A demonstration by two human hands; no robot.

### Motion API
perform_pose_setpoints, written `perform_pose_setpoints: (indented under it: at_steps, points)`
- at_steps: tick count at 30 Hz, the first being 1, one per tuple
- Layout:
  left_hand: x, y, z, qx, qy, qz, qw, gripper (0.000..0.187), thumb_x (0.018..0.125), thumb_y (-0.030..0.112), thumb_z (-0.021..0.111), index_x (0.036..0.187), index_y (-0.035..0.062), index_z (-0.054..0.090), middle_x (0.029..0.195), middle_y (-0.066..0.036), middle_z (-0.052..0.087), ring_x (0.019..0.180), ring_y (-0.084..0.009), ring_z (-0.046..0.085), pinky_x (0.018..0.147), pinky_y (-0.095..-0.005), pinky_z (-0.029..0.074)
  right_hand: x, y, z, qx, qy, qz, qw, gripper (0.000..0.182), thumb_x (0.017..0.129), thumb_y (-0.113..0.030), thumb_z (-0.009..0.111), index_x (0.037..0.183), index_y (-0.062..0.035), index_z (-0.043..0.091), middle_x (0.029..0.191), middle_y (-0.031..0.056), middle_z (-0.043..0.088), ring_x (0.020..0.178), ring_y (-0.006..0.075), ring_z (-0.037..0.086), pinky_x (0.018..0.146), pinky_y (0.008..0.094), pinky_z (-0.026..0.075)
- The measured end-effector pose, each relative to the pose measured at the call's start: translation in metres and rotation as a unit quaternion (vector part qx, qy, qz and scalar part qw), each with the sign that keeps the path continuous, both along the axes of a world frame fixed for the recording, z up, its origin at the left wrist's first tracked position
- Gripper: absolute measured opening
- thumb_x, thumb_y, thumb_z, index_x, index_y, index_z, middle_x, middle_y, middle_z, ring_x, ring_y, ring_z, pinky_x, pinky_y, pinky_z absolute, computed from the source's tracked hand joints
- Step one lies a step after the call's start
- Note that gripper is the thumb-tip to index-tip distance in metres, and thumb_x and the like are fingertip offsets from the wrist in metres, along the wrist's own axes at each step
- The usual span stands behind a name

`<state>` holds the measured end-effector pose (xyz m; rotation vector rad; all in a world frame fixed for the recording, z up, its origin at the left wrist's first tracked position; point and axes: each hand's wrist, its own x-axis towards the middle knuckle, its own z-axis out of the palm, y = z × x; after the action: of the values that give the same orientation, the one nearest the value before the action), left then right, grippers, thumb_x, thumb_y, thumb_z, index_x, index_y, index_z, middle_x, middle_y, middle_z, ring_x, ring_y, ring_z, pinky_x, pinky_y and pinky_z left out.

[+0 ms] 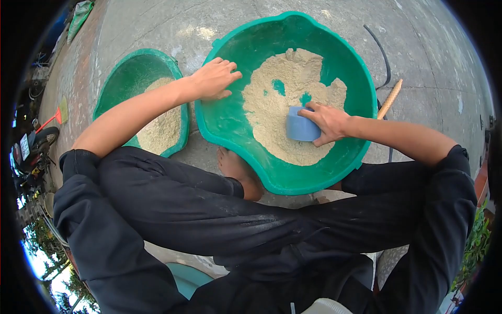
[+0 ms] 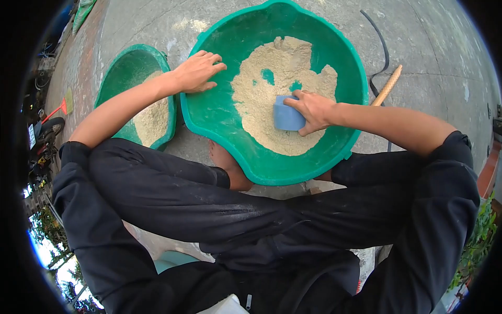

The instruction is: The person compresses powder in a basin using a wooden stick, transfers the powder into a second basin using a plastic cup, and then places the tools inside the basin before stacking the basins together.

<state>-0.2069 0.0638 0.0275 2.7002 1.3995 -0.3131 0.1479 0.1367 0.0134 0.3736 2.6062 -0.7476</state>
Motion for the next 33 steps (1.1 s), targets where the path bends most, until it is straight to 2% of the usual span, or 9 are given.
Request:
perform_pose_setpoints:
  at_steps: [7, 8, 10, 11, 14, 20, 25, 29, 33]
  points:
    - [-0.001, -0.004, 0.005, -0.034, -0.014, 0.001, 0.999, 0.05, 0.077, 0.027, 0.074, 0.12, 0.0068, 0.058, 0.107, -0.012, 0.06, 0.106, -0.0287, 0.058, 0.092, -0.0404, 0.043, -0.009, 0.024, 0.007, -0.178, -0.044, -0.06, 0.981, 0.074, 0.06, -0.031, 0.078, 0.124, -0.0024, 0.055, 0.104, 0.0207, 0.064, 0.101, 0.0346, 0.062, 0.085, 0.0419, 0.051]
    - [-0.001, -0.003, 0.006, -0.033, -0.014, 0.002, 0.999, 0.05, 0.077, 0.027, 0.074, 0.12, 0.0068, 0.058, 0.107, -0.012, 0.06, 0.106, -0.0287, 0.058, 0.092, -0.0404, 0.043, -0.008, 0.031, 0.01, -0.2, -0.067, -0.078, 0.974, 0.068, 0.066, -0.031, 0.078, 0.123, -0.0018, 0.056, 0.11, 0.0158, 0.064, 0.104, 0.0281, 0.062, 0.088, 0.0377, 0.049]
    - [-0.001, -0.002, 0.009, -0.11, 0.001, 0.017, 0.994, 0.048, 0.081, 0.025, 0.073, 0.122, 0.0076, 0.056, 0.114, -0.013, 0.06, 0.106, -0.0313, 0.057, 0.098, -0.0414, 0.041, -0.005, 0.047, 0.002, -0.341, -0.119, -0.147, 0.921, 0.065, 0.07, -0.03, 0.077, 0.126, -0.0036, 0.057, 0.114, 0.0099, 0.063, 0.11, 0.0222, 0.058, 0.093, 0.0352, 0.045]
    - [-0.001, -0.002, 0.01, -0.109, 0.001, 0.018, 0.994, 0.048, 0.081, 0.025, 0.073, 0.122, 0.0076, 0.056, 0.114, -0.013, 0.06, 0.106, -0.0313, 0.057, 0.098, -0.0414, 0.041, 0.0, 0.053, -0.007, -0.446, -0.135, -0.196, 0.863, 0.063, 0.076, -0.04, 0.073, 0.128, -0.008, 0.057, 0.12, 0.0082, 0.062, 0.112, 0.0195, 0.057, 0.096, 0.034, 0.044]
    - [-0.002, -0.003, 0.01, -0.111, -0.001, 0.002, 0.994, 0.048, 0.08, 0.028, 0.071, 0.121, 0.0075, 0.058, 0.101, -0.012, 0.064, 0.098, -0.0284, 0.062, 0.094, -0.0412, 0.043, 0.005, 0.066, -0.017, -0.595, -0.168, -0.293, 0.729, 0.059, 0.084, -0.04, 0.064, 0.132, -0.0082, 0.052, 0.124, 0.0072, 0.061, 0.113, 0.0186, 0.057, 0.102, 0.0356, 0.042]
    - [0.01, 0.0, 0.028, -0.246, -0.073, 0.142, 0.956, 0.047, 0.085, 0.032, 0.069, 0.124, 0.0083, 0.057, 0.109, -0.016, 0.065, 0.107, -0.0328, 0.059, 0.093, -0.0445, 0.045, -0.023, 0.025, -0.004, -0.621, -0.094, -0.283, 0.724, 0.057, 0.085, -0.037, 0.062, 0.132, -0.0079, 0.049, 0.131, 0.0077, 0.056, 0.117, 0.0191, 0.054, 0.104, 0.0373, 0.04]
    - [0.013, -0.001, 0.042, -0.384, -0.246, 0.234, 0.858, 0.055, 0.089, 0.046, 0.064, 0.129, 0.0086, 0.057, 0.119, -0.013, 0.064, 0.11, -0.0258, 0.06, 0.095, -0.0394, 0.045, -0.033, 0.032, 0.003, -0.661, -0.1, -0.303, 0.679, 0.063, 0.085, -0.038, 0.062, 0.136, -0.0026, 0.045, 0.133, 0.0127, 0.054, 0.121, 0.0221, 0.055, 0.104, 0.0409, 0.042]
    - [0.009, -0.011, 0.037, -0.393, -0.303, 0.266, 0.826, 0.059, 0.092, 0.052, 0.057, 0.132, 0.008, 0.056, 0.121, -0.01, 0.063, 0.11, -0.0224, 0.059, 0.094, -0.036, 0.044, -0.047, 0.03, 0.025, -0.67, -0.078, -0.311, 0.669, 0.067, 0.087, -0.045, 0.056, 0.137, -0.0031, 0.046, 0.136, 0.0135, 0.054, 0.121, 0.0228, 0.056, 0.104, 0.0411, 0.043]
    - [0.007, -0.016, 0.052, -0.453, -0.387, 0.317, 0.738, 0.07, 0.091, 0.062, 0.053, 0.133, 0.0065, 0.056, 0.126, -0.009, 0.06, 0.113, -0.0206, 0.058, 0.096, -0.0357, 0.043, -0.076, 0.029, 0.028, -0.663, -0.03, -0.295, 0.687, 0.067, 0.087, -0.047, 0.053, 0.138, -0.0038, 0.046, 0.135, 0.0137, 0.055, 0.121, 0.0232, 0.056, 0.103, 0.0409, 0.044]
